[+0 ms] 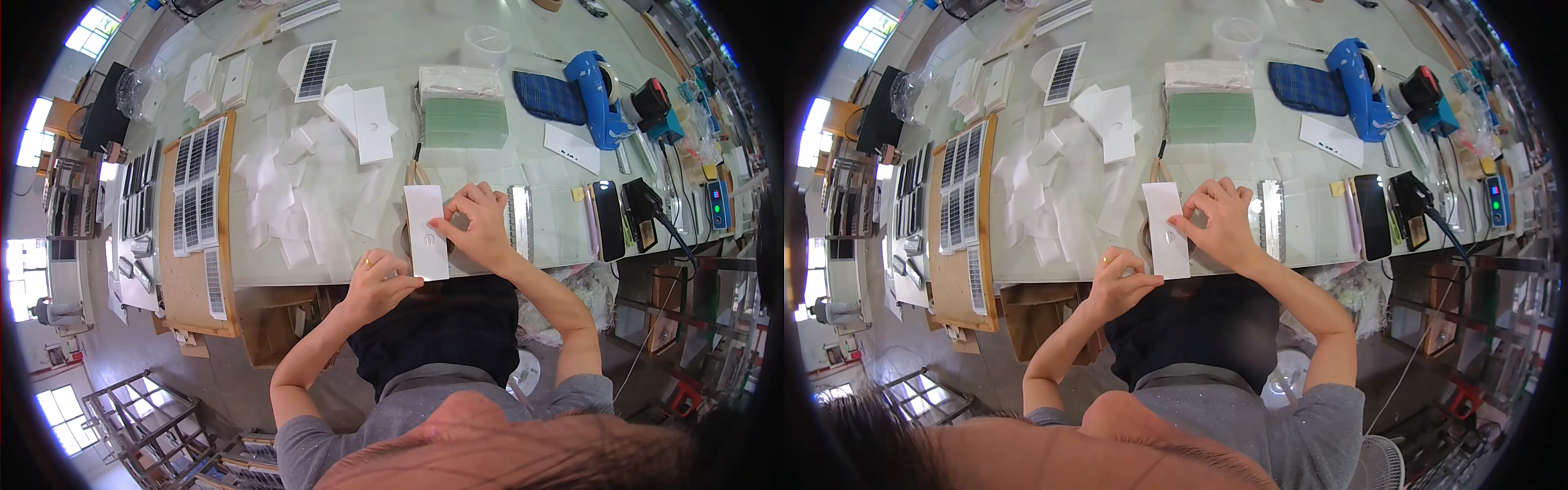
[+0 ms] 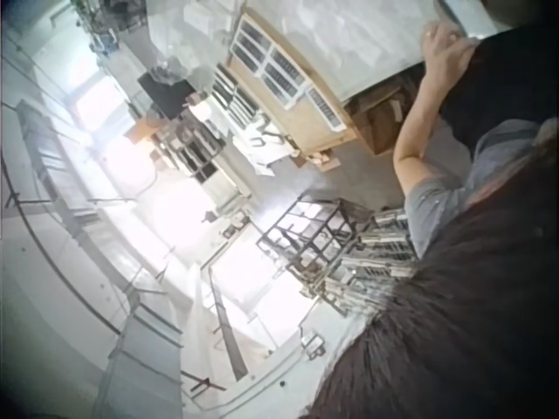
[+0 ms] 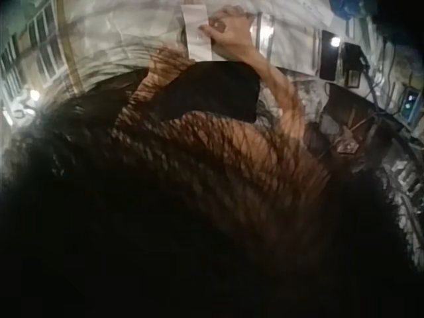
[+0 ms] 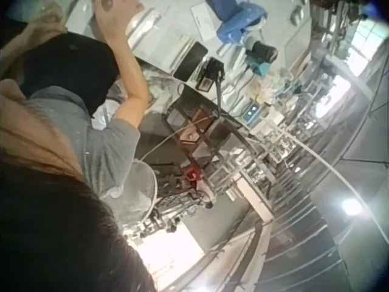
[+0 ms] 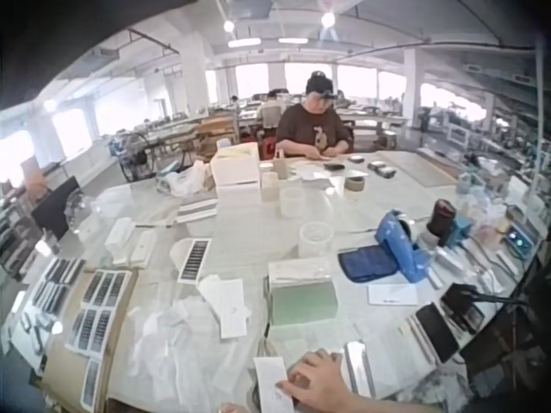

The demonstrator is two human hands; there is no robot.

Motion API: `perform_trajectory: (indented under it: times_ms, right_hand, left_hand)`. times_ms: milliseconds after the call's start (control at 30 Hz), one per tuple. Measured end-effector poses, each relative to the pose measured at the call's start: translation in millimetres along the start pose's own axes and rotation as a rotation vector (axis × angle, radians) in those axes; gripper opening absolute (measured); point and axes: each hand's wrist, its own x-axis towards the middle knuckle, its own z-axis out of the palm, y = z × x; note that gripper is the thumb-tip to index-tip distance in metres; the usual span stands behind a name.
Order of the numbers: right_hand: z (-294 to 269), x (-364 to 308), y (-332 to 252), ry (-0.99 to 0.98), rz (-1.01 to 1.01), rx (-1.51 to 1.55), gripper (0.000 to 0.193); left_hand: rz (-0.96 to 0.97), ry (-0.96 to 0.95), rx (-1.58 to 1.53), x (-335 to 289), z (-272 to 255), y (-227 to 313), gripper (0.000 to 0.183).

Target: The person assembles small solar panels by layering film sheets, solar cell strips, and backing covers into a fixture by hand, then placing each assembled panel onto a board.

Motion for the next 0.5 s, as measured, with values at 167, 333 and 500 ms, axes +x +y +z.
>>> perform_trajectory:
  times_ms: [167, 333, 500]
  right_hand:
    - [-3.7, -0.6, -0.8, -0.041, -0.015, -0.053, 0.028]
    - [-4.4, 0.4, 0.3, -0.011, -0.008, -0.069, 0.039]
    - [-32.6, -6.9, -2.4, -0.217, -0.266, 0.169, 0.054]
  left_hand:
    - [0.045, -0.034, 0.001, 4.5, -0.3, -0.4, 0.020]
    - [0.094, -0.173, 0.072, 20.0, -6.3, 6.7, 0.023]
    - [0.142, -0.112, 0.140, 20.1, 1.4, 1.4, 0.026]
